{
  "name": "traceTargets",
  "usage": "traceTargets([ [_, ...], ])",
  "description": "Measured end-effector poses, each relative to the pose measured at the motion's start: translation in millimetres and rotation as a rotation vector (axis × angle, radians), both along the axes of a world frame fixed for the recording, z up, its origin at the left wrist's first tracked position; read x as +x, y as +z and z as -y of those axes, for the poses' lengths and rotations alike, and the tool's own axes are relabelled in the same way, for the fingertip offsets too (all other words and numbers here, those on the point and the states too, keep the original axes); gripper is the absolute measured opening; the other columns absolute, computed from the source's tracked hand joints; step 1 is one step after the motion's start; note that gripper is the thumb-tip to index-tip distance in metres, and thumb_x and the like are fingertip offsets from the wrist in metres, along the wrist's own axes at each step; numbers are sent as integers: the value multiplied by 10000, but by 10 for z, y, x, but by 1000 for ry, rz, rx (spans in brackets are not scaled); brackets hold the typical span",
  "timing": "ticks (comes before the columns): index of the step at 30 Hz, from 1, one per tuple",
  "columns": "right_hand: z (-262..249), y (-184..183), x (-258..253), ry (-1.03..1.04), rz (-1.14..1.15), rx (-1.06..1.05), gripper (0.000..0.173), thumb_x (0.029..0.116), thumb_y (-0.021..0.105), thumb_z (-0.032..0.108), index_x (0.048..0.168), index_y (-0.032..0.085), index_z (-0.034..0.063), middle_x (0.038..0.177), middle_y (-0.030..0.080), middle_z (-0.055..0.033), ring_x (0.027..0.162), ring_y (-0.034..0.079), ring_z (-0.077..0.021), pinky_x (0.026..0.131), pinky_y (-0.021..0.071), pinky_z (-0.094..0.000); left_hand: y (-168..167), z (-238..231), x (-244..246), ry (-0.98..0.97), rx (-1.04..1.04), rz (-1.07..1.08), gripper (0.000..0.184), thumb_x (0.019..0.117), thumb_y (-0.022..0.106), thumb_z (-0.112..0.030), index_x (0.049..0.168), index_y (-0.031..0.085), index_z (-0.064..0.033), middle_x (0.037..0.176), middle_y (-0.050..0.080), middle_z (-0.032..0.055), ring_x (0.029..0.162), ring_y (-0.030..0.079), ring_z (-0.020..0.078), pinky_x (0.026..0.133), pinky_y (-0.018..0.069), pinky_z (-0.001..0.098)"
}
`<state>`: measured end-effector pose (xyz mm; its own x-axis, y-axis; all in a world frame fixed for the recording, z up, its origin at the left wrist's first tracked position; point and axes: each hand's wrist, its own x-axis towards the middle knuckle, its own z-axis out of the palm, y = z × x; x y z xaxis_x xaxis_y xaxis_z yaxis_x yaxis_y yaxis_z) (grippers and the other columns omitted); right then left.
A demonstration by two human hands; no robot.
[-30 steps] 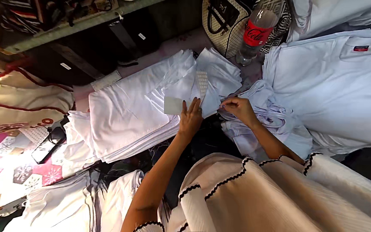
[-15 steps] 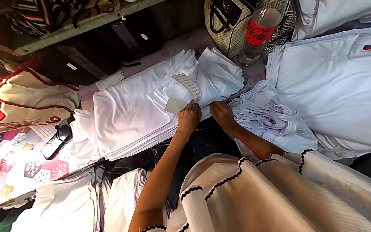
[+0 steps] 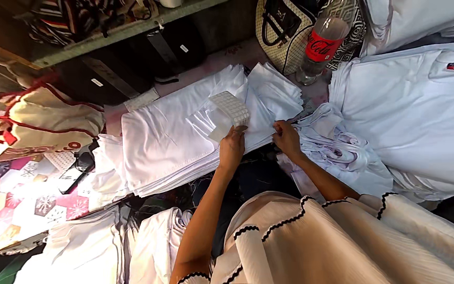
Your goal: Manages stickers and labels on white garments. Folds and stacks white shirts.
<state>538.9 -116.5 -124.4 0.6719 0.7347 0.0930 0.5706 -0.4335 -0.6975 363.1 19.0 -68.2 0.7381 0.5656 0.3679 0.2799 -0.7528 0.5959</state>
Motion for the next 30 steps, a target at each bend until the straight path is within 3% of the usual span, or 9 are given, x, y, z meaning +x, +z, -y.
traceTargets([
  [2, -87, 261, 76, 40, -205, -20, 319, 974, 620, 41, 1284, 625, -32, 1147, 668, -267, 966, 690, -396, 856, 559, -584, 213, -49, -131, 59, -79, 153, 272, 947, 603, 59, 1209, 678, 61, 1202, 707, 217, 1094, 708, 326, 953, 565, 485],
  [4, -204, 583, 31, 77, -352, 88, 257, 980, 594, -12, 1229, 658, -9, 1189, 638, -226, 841, 722, -299, 772, 633, -476, 448, -118, -326, 133, -207, 279, 432, 906, 656, 64, 1334, 608, 30, 1330, 660, 179, 1190, 667, 255, 1005, 546, 436],
  [6, -355, 864, -65, 173, -401, 275, 215, 952, 616, -54, 1153, 683, -16, 1227, 622, -190, 878, 720, -238, 791, 641, -414, 633, -185, -513, 177, -374, 392, 609, 869, 692, 82, 1443, 522, -29, 1418, 598, 131, 1195, 649, 187, 988, 560, 380],
  [9, -595, 1262, -321, 416, -249, 489, 216, 940, 661, -32, 1149, 710, -9, 1329, 592, -165, 1115, 667, -193, 900, 609, -326, 771, -229, -688, 213, -508, 496, 764, 826, 722, 124, 1507, 466, -109, 1428, 584, 86, 1110, 679, 150, 903, 599, 343],
  [14, -901, 1561, -922, 638, 161, 709, 160, 916, 677, -19, 1042, 775, -5, 1128, 708, -155, 1038, 696, -189, 904, 588, -292, 800, -207, -812, 209, -412, 487, 839, 818, 717, 122, 1564, 395, -90, 1561, 477, 80, 1211, 641, 140, 965, 573, 329],
  [17, -1007, 1530, -1068, 701, 314, 706, 159, 948, 661, 17, 1059, 772, -8, 1087, 720, -153, 1047, 694, -236, 942, 568, -310, 814, -148, -829, 232, -272, 377, 828, 861, 711, 46, 1592, 348, -93, 1538, 506, 108, 1172, 656, 130, 939, 561, 316],
  [21, -993, 1530, -1084, 741, 451, 651, 151, 971, 650, 47, 1049, 767, -8, 1050, 721, -136, 1006, 692, -234, 903, 571, -302, 833, -97, -822, 268, -144, 307, 821, 873, 700, 15, 1601, 336, -90, 1240, 701, 141, 911, 707, 129, 778, 575, 309],
  [24, -966, 1535, -1025, 762, 431, 633, 141, 963, 651, 45, 1016, 774, -3, 1027, 724, -127, 983, 694, -222, 874, 573, -291, 810, -93, -815, 233, -103, 285, 801, 885, 676, 38, 1600, 331, -70, 1330, 665, 160, 970, 714, 145, 818, 578, 317],
  [30, -952, 1460, -835, 781, 306, 618, 92, 899, 682, 19, 922, 770, 7, 982, 734, -106, 914, 705, -182, 816, 582, -282, 740, -87, -738, 160, -139, 253, 808, 879, 685, 29, 1600, 345, -98, 1233, 710, 147, 971, 715, 142, 836, 577, 323],
])
